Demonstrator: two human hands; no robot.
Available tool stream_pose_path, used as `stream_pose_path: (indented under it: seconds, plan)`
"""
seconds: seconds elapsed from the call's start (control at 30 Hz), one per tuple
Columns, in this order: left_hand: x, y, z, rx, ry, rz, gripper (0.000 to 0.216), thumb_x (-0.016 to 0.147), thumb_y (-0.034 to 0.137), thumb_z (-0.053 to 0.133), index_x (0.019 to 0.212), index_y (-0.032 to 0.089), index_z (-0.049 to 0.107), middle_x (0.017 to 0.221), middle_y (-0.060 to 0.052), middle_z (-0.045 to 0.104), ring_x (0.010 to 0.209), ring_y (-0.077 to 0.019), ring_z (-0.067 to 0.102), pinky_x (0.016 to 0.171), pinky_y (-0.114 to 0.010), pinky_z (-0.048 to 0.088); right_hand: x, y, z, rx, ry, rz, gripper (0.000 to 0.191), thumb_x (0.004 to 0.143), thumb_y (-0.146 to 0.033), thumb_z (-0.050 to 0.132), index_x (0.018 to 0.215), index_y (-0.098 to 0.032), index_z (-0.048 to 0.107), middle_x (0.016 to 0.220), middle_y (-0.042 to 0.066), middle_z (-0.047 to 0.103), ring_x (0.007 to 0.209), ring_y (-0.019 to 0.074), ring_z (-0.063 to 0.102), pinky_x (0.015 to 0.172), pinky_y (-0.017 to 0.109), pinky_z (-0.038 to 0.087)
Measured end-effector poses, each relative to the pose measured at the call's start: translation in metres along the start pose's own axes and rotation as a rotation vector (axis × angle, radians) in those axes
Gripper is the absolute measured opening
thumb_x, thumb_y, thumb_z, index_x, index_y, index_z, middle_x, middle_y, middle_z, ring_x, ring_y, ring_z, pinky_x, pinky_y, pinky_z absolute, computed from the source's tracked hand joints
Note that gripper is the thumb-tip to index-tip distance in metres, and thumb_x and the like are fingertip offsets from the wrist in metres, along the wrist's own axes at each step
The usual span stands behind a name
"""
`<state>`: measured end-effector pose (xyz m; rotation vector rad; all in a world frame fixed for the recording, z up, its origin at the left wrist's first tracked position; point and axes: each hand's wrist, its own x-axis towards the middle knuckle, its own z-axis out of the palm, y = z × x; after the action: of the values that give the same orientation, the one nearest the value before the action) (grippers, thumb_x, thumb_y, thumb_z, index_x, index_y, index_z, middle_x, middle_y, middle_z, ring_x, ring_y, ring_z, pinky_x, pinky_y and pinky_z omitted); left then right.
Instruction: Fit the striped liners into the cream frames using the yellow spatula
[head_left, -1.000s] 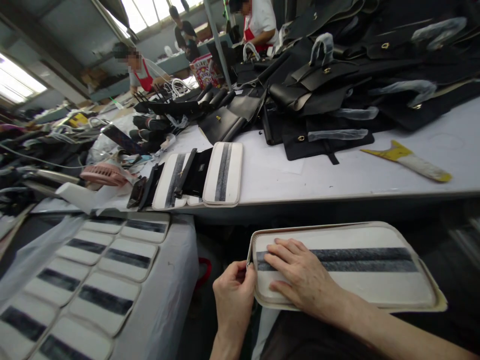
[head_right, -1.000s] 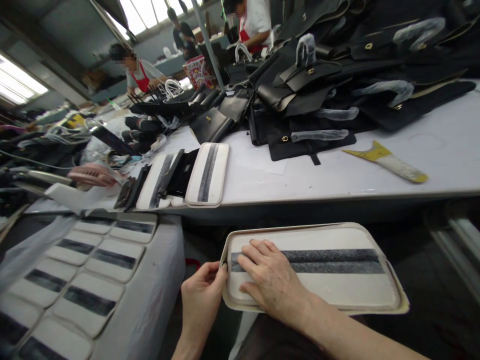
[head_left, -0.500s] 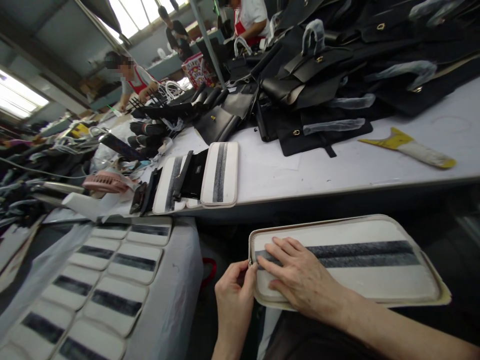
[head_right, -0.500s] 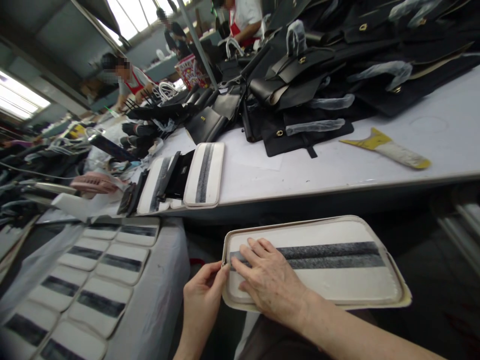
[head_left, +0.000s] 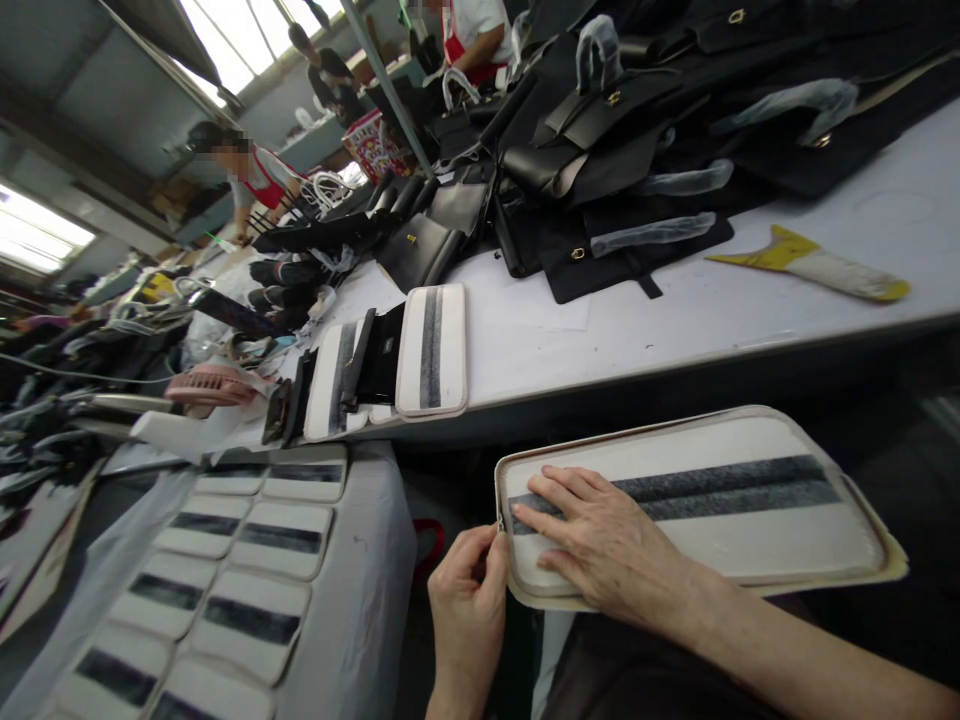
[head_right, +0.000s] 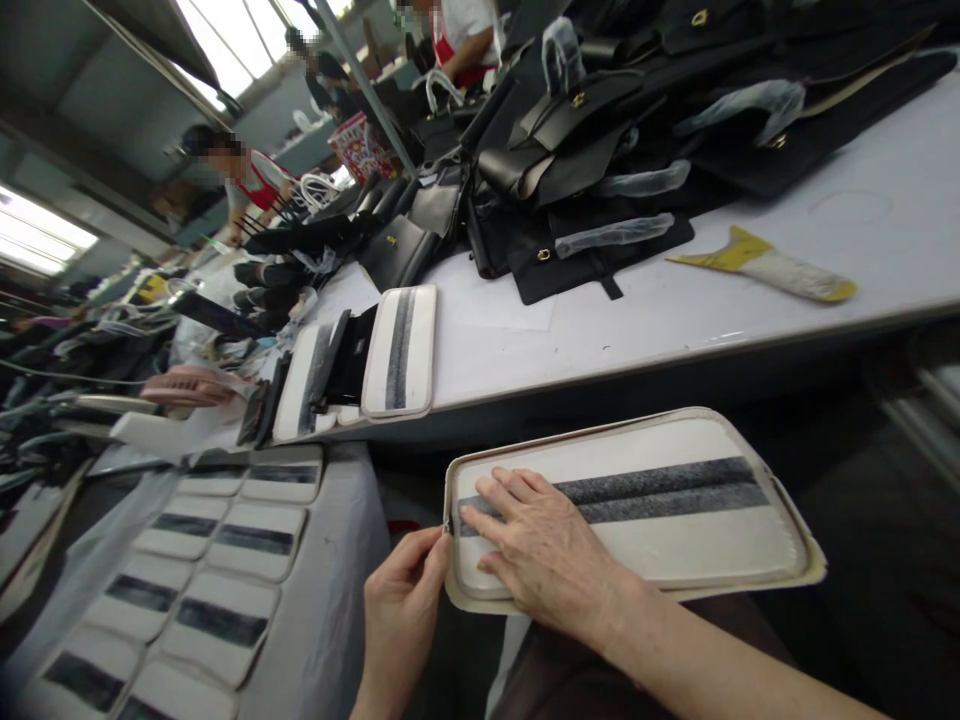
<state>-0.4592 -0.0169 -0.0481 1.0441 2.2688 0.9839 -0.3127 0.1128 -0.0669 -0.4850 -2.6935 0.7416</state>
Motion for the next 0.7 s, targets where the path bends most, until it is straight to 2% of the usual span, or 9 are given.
stream_pose_path:
  seconds: [0.23,0.37,0.53,0.7]
  plan:
    - [0.007,0.003,0.003,0.137,0.007,0.057,0.018,0.085,0.037,0.066,0.086,0.019,0.069,0.079,-0.004,0.072,0.067,-0.0186,0.067,0.064,-0.026,0.052,0.000,0.001,-0.002,0.038,0.025,0.018,0.040,0.087,-0.034,0.067,0.126,-0.025,0.058,0.136,0.008,0.053,0.129,0.0279,0.043,0.109,0.046,0.036]
    - [0.010,0.005,0.004,0.322,0.047,0.236,0.014,0.089,0.028,0.059,0.081,0.020,0.066,0.073,-0.003,0.067,0.062,-0.0162,0.063,0.061,-0.025,0.048,0.001,0.002,-0.004,0.052,0.021,0.026,0.041,0.086,-0.034,0.069,0.125,-0.026,0.059,0.137,0.008,0.052,0.128,0.0290,0.045,0.107,0.047,0.037]
    - [0.012,0.011,0.005,0.559,0.023,0.462,0.017,0.092,0.018,0.049,0.080,0.019,0.061,0.071,-0.004,0.062,0.061,-0.0165,0.062,0.058,-0.026,0.044,0.002,0.002,-0.003,0.045,0.021,0.027,0.042,0.084,-0.034,0.070,0.124,-0.026,0.059,0.138,0.007,0.052,0.129,0.0284,0.045,0.107,0.046,0.037]
    - [0.008,0.012,0.007,0.639,-0.050,0.489,0.020,0.094,0.020,0.046,0.079,0.020,0.060,0.072,-0.006,0.060,0.064,-0.0184,0.060,0.059,-0.027,0.043,0.003,0.002,-0.003,0.049,0.009,0.014,0.042,0.082,-0.033,0.073,0.121,-0.025,0.059,0.136,0.007,0.053,0.127,0.0280,0.046,0.106,0.045,0.038]
